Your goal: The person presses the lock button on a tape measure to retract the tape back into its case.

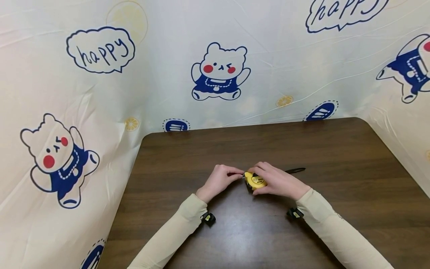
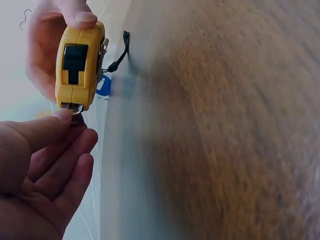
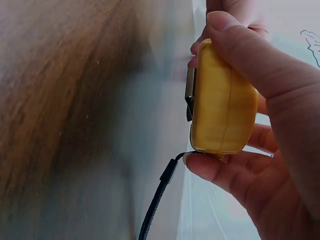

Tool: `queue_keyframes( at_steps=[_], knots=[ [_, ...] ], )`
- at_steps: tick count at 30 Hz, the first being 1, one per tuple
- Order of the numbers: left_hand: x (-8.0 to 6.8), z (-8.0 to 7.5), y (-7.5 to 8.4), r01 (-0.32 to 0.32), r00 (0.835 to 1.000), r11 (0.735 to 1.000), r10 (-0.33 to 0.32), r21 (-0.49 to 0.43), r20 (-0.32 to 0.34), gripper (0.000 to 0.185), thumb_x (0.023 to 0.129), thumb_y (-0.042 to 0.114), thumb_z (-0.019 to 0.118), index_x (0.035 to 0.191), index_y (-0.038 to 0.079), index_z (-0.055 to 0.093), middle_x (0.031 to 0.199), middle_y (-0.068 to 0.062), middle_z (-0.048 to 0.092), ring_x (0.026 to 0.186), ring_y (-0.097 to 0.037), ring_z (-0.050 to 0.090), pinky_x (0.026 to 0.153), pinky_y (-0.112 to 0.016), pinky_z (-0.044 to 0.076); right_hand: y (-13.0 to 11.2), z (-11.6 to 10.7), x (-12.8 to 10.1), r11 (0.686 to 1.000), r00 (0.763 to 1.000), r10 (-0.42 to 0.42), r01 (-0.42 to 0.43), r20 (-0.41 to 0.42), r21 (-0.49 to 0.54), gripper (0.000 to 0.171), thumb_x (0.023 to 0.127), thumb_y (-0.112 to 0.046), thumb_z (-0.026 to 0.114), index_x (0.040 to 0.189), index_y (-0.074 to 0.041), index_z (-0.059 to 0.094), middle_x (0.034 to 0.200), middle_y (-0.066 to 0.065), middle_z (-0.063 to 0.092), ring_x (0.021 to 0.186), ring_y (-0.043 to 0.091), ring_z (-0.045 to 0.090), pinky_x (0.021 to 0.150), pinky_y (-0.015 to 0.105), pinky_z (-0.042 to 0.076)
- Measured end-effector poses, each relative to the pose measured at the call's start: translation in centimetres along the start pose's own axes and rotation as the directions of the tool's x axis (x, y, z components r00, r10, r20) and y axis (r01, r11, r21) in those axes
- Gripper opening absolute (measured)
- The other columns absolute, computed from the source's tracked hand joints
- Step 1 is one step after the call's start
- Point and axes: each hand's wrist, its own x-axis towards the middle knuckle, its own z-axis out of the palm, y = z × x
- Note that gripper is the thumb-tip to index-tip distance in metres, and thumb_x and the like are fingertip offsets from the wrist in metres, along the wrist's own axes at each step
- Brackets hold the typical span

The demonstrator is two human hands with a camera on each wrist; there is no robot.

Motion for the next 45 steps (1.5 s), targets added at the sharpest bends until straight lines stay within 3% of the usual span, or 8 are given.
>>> queue_keyframes(
  at_steps=[16, 23, 27, 37, 45],
  knots=[
    [0.1, 0.3, -0.6, -0.046, 0.997, 0.998, 0.048, -0.038, 0.060, 0.026, 0.101, 0.012, 0.070, 0.126, 0.010, 0.076, 0.119, -0.004, 0.077, 0.108, -0.012, 0.072, 0.092, -0.028, 0.057, 0.0, 0.2, 0.0, 1.000, 1.000, -0.002, 0.002, 0.020, 0.003, 0.065, 0.085, -0.042, 0.087, 0.137, -0.010, 0.061, 0.123, 0.000, 0.059, 0.109, 0.015, 0.054, 0.091, 0.037, 0.054],
    [-0.4, -0.1, -1.6, -0.025, 0.997, 0.999, 0.028, -0.040, 0.072, 0.028, 0.102, 0.015, 0.069, 0.128, 0.006, 0.073, 0.117, -0.003, 0.076, 0.103, -0.011, 0.071, 0.090, -0.029, 0.058, 0.9, 0.1, -0.6, 0.999, 0.999, 0.030, -0.029, 0.021, -0.024, 0.067, 0.085, -0.040, 0.087, 0.138, -0.009, 0.060, 0.124, 0.003, 0.059, 0.109, 0.017, 0.055, 0.092, 0.039, 0.055],
    [-0.9, -1.1, -2.1, -0.014, 0.999, 1.000, 0.013, 0.009, 0.048, 0.026, 0.103, 0.017, 0.068, 0.126, 0.007, 0.074, 0.117, -0.003, 0.076, 0.104, -0.013, 0.071, 0.092, -0.035, 0.058, 1.9, -0.3, -1.4, 0.997, 0.997, 0.072, -0.071, 0.008, -0.031, 0.066, 0.086, -0.039, 0.087, 0.139, -0.008, 0.061, 0.124, 0.004, 0.060, 0.108, 0.017, 0.056, 0.091, 0.040, 0.055],
    [-3.7, -4.8, -4.4, 0.094, 0.993, 0.987, -0.085, 0.127, -0.077, 0.023, 0.102, 0.020, 0.069, 0.121, 0.009, 0.077, 0.115, -0.002, 0.077, 0.103, -0.017, 0.071, 0.094, -0.042, 0.058, 5.3, -1.7, -4.2, 0.984, 0.984, 0.165, -0.168, -0.062, -0.058, 0.063, 0.085, -0.029, 0.089, 0.136, -0.003, 0.062, 0.121, 0.009, 0.061, 0.108, 0.023, 0.058, 0.090, 0.045, 0.054],
    [-6.0, -7.5, -5.5, 0.157, 0.986, 0.973, -0.143, 0.170, -0.088, 0.027, 0.103, 0.022, 0.069, 0.126, 0.010, 0.075, 0.122, -0.004, 0.075, 0.109, -0.021, 0.071, 0.097, -0.046, 0.057, 7.2, -2.3, -6.3, 0.965, 0.966, 0.247, -0.252, -0.075, -0.068, 0.065, 0.086, -0.029, 0.088, 0.137, -0.001, 0.060, 0.121, 0.014, 0.061, 0.108, 0.029, 0.058, 0.092, 0.050, 0.052]
  ],
)
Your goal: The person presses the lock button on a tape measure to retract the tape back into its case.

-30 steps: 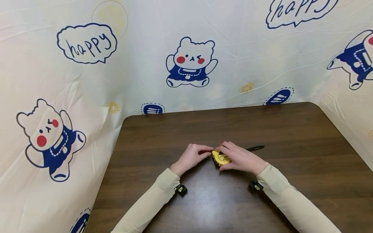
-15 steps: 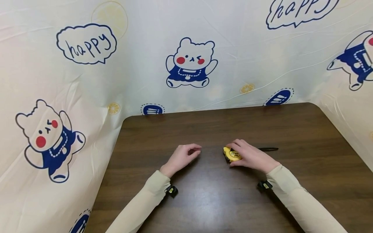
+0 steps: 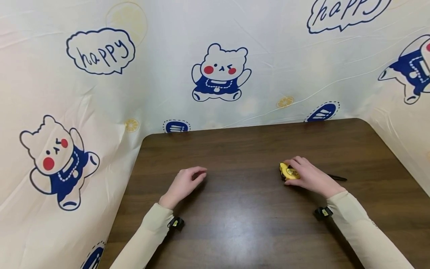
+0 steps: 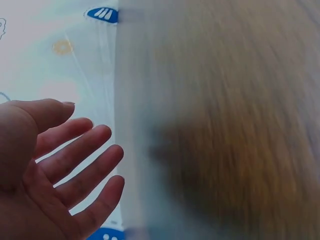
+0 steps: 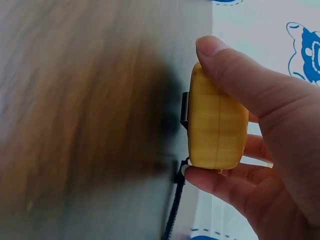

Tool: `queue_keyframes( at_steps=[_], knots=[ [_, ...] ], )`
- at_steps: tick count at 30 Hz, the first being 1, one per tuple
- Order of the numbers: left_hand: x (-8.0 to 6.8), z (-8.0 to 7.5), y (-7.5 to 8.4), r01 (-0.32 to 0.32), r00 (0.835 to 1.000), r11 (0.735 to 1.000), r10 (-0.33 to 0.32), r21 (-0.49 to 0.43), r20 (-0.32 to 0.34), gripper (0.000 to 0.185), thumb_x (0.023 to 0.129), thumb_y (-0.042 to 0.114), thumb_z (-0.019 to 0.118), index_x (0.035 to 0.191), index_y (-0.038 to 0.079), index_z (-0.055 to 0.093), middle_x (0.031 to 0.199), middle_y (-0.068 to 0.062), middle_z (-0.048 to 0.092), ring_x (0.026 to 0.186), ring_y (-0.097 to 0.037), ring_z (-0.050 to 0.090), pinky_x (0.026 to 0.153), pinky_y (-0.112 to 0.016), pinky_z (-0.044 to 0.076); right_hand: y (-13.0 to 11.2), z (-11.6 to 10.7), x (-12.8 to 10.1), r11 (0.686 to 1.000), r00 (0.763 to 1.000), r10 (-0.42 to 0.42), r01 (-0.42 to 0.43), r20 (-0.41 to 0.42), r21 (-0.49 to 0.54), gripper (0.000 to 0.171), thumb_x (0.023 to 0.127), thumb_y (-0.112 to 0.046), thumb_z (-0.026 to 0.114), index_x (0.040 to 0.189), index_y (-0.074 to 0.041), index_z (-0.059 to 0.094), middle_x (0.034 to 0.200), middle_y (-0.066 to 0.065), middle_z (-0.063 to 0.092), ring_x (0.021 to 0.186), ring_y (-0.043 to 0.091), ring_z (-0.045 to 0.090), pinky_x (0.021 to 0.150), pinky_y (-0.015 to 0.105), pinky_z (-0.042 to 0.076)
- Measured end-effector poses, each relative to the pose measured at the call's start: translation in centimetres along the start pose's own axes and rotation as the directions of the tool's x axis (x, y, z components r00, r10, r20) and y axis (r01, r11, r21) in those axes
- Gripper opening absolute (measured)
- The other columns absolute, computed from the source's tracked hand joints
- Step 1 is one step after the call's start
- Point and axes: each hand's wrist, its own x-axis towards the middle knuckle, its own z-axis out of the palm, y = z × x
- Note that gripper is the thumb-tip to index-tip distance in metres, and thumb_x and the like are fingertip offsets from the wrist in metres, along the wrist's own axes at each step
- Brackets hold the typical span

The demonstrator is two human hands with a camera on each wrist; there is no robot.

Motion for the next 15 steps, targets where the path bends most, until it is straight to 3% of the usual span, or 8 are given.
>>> queue_keyframes(
  at_steps=[9, 15],
  knots=[
    [-1.5, -1.5, -0.9, 0.001, 1.000, 0.998, 0.000, 0.066, -0.013, 0.034, 0.103, 0.025, 0.068, 0.133, 0.009, 0.071, 0.131, -0.006, 0.071, 0.121, -0.027, 0.067, 0.104, -0.050, 0.052, 0.7, 0.0, -0.8, 0.998, 0.998, 0.061, -0.061, 0.008, -0.005, 0.069, 0.087, -0.034, 0.087, 0.140, -0.002, 0.058, 0.123, 0.015, 0.060, 0.108, 0.028, 0.057, 0.092, 0.049, 0.053],
    [-2.6, -1.6, -1.0, 0.015, 0.998, 0.995, -0.009, 0.103, -0.065, 0.036, 0.103, 0.027, 0.068, 0.134, 0.008, 0.070, 0.134, -0.009, 0.070, 0.124, -0.030, 0.065, 0.105, -0.053, 0.051, 0.2, -0.3, -1.5, 0.996, 0.996, 0.092, -0.092, 0.000, -0.015, 0.067, 0.093, -0.038, 0.080, 0.144, -0.003, 0.055, 0.137, 0.022, 0.056, 0.121, 0.039, 0.056, 0.101, 0.061, 0.049]
  ],
)
